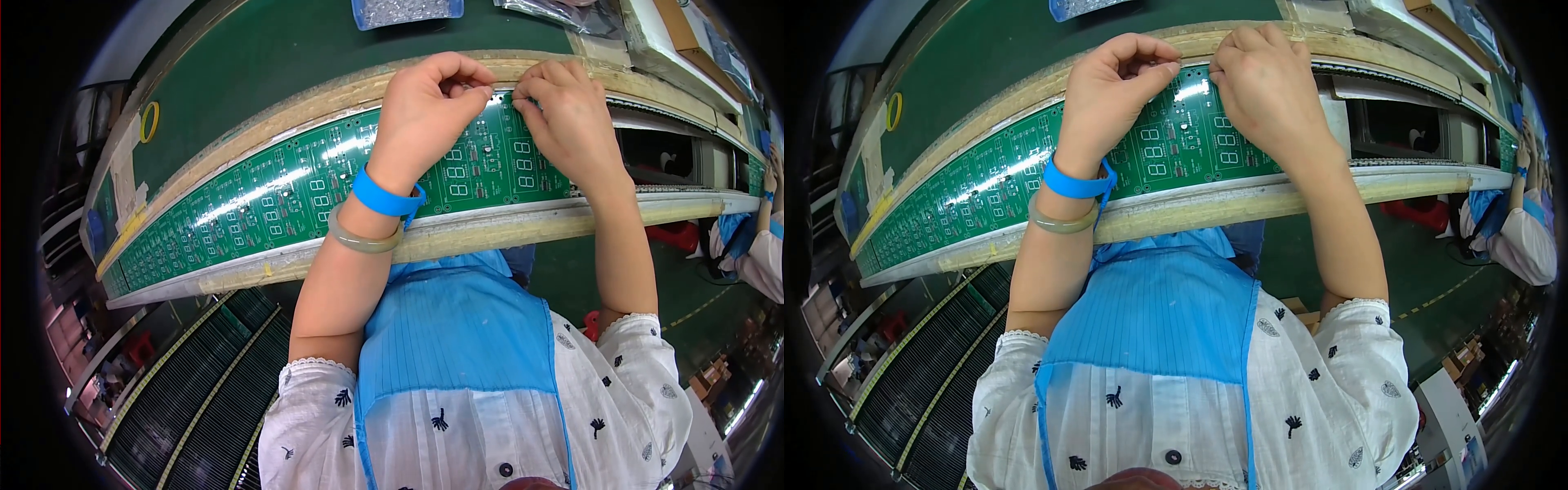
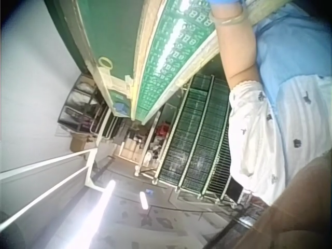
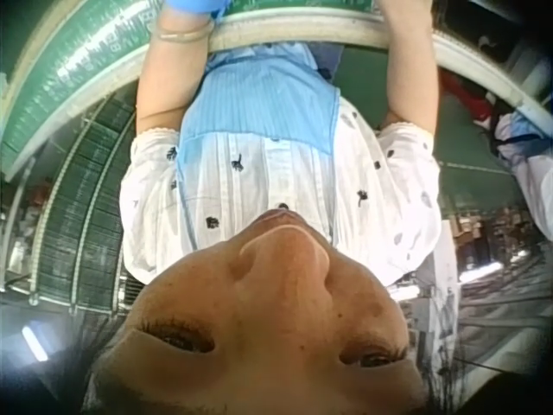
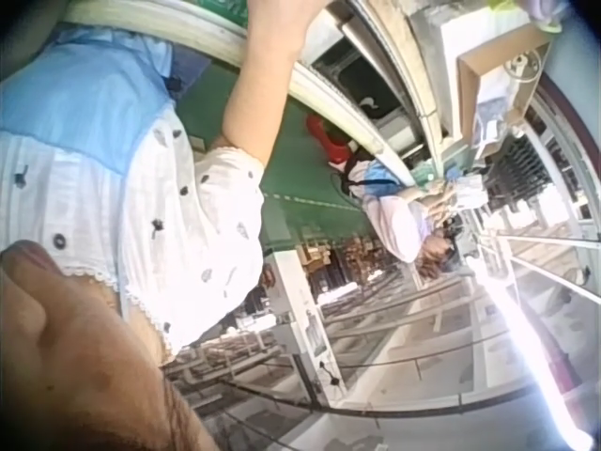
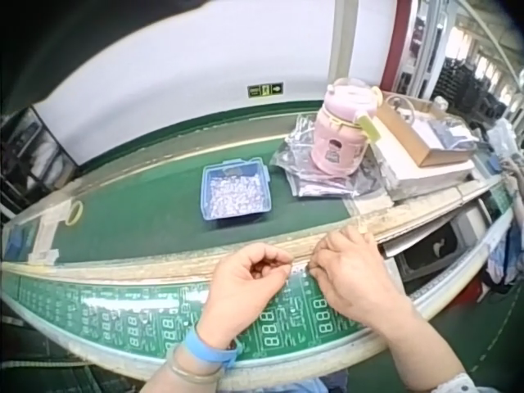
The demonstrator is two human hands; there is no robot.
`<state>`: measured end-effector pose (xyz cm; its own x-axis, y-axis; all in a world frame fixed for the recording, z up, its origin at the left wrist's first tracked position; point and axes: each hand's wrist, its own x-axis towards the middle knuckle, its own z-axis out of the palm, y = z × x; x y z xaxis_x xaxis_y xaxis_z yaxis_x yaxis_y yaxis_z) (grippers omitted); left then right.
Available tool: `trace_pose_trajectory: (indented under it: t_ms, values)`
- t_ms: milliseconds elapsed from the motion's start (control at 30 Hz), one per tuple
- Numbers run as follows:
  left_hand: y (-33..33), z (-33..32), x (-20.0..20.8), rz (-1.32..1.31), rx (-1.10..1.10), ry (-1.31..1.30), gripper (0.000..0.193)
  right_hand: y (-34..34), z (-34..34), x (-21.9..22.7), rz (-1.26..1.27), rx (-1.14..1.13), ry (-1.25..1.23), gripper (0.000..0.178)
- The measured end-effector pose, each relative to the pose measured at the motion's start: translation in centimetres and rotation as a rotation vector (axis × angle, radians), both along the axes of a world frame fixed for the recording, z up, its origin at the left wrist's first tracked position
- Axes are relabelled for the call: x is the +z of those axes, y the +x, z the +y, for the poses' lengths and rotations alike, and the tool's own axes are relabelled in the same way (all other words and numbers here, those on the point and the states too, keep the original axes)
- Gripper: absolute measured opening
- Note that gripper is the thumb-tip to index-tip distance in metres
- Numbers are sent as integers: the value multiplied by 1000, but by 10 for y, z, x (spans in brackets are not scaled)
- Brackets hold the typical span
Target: Insert small electronic components into a green printed circuit board on an assembly line.
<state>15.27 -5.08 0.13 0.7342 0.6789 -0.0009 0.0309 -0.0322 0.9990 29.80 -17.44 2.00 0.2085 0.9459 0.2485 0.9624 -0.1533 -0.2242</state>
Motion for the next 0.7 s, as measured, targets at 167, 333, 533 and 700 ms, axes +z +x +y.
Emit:
trace_pose_trajectory:
  t_ms: [167,333,533,700]
  values:
    - [1,-1,-1,-5,0,11,13,-6,1,-1,-56,2,-9,9]
    - [0,0,-4,74,-51,64,13,14,0,-4,191,34,69,16]
    - [6,-7,-5,155,-55,231,12,30,-5,-15,432,-116,201,22]
    - [13,-11,-3,201,-72,368,13,35,-9,-23,479,-144,250,23]
